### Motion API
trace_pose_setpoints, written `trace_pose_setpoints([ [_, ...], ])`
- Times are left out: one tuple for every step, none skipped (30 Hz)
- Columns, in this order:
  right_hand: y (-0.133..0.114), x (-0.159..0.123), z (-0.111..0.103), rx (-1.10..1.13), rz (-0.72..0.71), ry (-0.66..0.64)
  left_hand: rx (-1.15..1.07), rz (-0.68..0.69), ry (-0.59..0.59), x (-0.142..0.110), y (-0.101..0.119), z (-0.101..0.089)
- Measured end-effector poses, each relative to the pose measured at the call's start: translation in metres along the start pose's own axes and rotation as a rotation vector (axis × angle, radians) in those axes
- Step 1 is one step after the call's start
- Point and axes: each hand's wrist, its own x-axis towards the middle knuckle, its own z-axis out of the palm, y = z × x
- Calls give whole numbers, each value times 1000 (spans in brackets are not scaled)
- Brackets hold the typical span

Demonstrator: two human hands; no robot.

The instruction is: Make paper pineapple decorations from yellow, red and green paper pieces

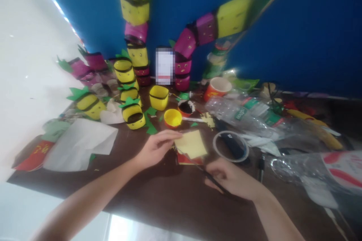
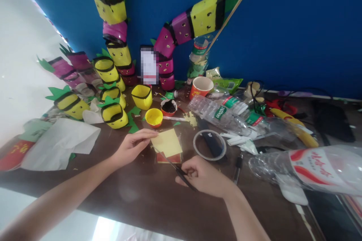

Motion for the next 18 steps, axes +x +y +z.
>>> trace_pose_setpoints([
  [0,0,0,1,1,0,-3,-3,-5,0,0,0],
  [1,0,0,-1,1,4,-9,-5,-11,0,0,0],
  [1,0,1,-5,0,12,-16,-8,-17,0,1,0],
  [1,0,1,-9,-3,18,-23,-11,-23,-1,1,0],
  [1,1,1,-13,-6,21,-27,-15,-28,-1,1,0],
  [0,1,1,-14,-9,19,-30,-18,-32,-1,1,0],
  [0,1,1,-14,-11,15,-33,-20,-35,-1,1,0],
  [-1,1,1,-13,-10,5,-37,-23,-39,0,0,0],
  [-1,1,2,-9,-8,-4,-44,-27,-42,0,0,-1],
  [-2,1,2,-4,-6,-10,-54,-32,-48,0,0,-1],
  [-2,1,2,-2,-4,-8,-66,-39,-57,0,-1,-1],
  [-3,1,2,-4,-4,-2,-79,-49,-66,0,-1,-1],
  [-3,1,2,-7,-5,6,-93,-60,-75,1,-1,-1],
  [-3,1,2,-10,-6,13,-107,-71,-80,1,-1,-1],
  [-3,1,2,-12,-7,18,-124,-82,-83,1,-1,-1],
  [-3,1,2,-13,-6,19,-144,-94,-82,1,-1,-1],
  [-3,1,2,-13,-5,16,-166,-107,-80,1,-1,0],
  [-2,1,2,-12,-4,11,-191,-123,-74,1,-1,1],
])
